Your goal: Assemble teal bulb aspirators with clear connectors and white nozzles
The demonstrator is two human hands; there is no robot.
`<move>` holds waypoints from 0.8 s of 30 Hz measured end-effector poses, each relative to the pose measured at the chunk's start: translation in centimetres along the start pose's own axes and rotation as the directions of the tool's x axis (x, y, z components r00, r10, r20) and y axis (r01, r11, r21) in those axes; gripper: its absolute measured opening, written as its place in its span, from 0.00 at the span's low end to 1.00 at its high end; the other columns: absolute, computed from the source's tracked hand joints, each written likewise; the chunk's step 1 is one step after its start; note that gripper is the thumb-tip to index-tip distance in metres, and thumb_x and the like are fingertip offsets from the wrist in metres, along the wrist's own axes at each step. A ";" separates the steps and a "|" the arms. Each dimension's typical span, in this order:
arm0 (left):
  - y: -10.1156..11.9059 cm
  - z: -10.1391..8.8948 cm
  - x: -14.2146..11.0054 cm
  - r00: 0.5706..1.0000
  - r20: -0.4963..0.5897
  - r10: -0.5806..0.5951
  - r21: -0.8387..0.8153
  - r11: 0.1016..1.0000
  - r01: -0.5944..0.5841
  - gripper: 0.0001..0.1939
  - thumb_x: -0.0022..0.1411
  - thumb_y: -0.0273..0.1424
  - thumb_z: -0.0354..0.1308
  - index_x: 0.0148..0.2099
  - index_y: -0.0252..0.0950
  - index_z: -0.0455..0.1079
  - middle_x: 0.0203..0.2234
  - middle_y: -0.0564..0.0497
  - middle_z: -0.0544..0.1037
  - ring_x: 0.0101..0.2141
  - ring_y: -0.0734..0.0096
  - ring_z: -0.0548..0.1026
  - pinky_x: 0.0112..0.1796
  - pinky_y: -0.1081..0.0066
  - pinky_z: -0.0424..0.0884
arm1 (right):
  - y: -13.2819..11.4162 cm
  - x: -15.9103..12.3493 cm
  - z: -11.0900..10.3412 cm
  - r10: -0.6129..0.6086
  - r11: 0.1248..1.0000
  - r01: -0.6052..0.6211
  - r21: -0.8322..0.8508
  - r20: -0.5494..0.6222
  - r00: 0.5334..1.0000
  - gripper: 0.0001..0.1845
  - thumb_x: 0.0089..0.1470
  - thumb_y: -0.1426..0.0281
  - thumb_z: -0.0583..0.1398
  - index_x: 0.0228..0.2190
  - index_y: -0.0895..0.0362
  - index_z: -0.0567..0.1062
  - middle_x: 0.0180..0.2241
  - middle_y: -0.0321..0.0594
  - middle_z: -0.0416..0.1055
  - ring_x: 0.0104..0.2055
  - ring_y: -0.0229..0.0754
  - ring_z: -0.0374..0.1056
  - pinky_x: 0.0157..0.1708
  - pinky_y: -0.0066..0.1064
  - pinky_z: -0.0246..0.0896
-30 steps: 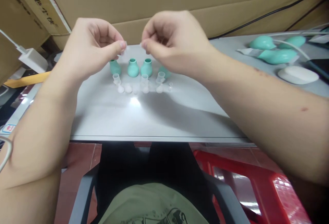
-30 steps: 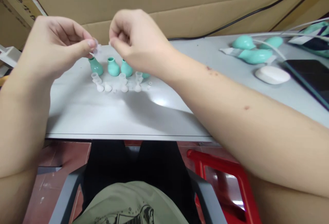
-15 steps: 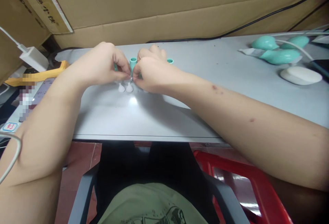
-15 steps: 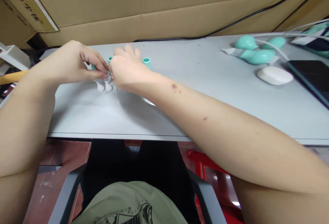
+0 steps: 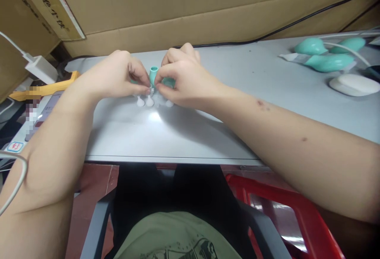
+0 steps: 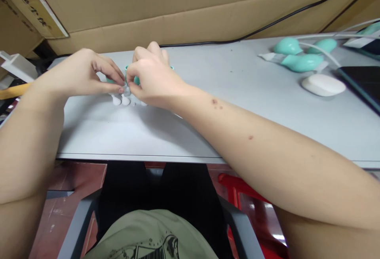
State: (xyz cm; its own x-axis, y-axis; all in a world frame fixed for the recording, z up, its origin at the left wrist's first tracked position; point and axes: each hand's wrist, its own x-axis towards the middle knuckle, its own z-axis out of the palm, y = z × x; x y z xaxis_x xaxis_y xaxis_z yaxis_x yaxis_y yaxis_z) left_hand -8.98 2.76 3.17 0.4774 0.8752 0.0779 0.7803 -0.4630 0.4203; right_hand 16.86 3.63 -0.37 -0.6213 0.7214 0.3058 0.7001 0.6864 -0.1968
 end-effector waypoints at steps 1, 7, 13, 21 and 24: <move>0.1 -0.1 -0.2 0.999 -0.028 0.020 -0.015 1.000 -0.021 0.12 0.68 0.48 0.77 0.44 0.49 0.96 0.48 0.50 0.97 0.48 0.47 0.91 0.50 0.55 0.84 | 0.2 0.0 0.0 -0.014 1.000 0.014 0.011 -0.017 1.000 0.17 0.83 0.70 0.62 0.46 0.48 0.93 0.61 0.51 0.83 0.73 0.70 0.72 0.78 0.63 0.70; 1.1 -1.2 -1.5 0.973 -0.220 0.065 -0.068 0.994 -0.082 0.13 0.63 0.53 0.84 0.40 0.52 0.97 0.32 0.52 0.91 0.29 0.59 0.79 0.32 0.59 0.70 | 1.4 0.1 0.6 -0.107 0.985 0.125 0.116 -0.151 0.983 0.12 0.78 0.69 0.66 0.41 0.47 0.90 0.56 0.51 0.85 0.68 0.69 0.72 0.73 0.65 0.72; 0.9 -0.9 -1.2 0.998 0.057 -0.033 0.122 0.992 0.026 0.04 0.61 0.41 0.85 0.40 0.57 0.97 0.31 0.56 0.90 0.27 0.59 0.80 0.32 0.58 0.67 | 1.3 0.0 0.8 -0.167 0.979 0.182 0.096 -0.151 0.974 0.15 0.80 0.69 0.63 0.41 0.46 0.88 0.56 0.48 0.87 0.70 0.68 0.72 0.74 0.65 0.69; 1.1 -1.7 -2.1 0.997 0.030 -0.077 0.143 0.987 0.073 0.09 0.66 0.28 0.84 0.36 0.49 0.93 0.27 0.59 0.87 0.26 0.66 0.75 0.39 0.62 0.72 | 1.8 0.1 1.2 -0.214 0.963 0.239 0.121 -0.189 0.958 0.14 0.78 0.71 0.65 0.41 0.47 0.89 0.56 0.47 0.89 0.69 0.68 0.75 0.72 0.63 0.70; 1.7 -2.4 -3.0 0.990 -0.144 -0.013 -0.137 0.990 -0.007 0.07 0.70 0.38 0.89 0.41 0.44 0.96 0.30 0.52 0.89 0.30 0.61 0.81 0.37 0.61 0.77 | 1.5 -0.1 0.9 -0.197 0.952 0.236 0.195 -0.199 0.960 0.11 0.77 0.71 0.66 0.47 0.47 0.91 0.53 0.45 0.91 0.67 0.66 0.78 0.74 0.60 0.71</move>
State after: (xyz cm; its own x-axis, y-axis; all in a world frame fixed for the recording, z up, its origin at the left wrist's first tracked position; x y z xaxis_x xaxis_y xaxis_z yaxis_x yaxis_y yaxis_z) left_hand -10.08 -0.26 5.83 0.4043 0.8921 0.2018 0.7140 -0.4457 0.5399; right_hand 17.69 4.70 -1.60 -0.6642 0.5393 0.5177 0.4515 0.8413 -0.2972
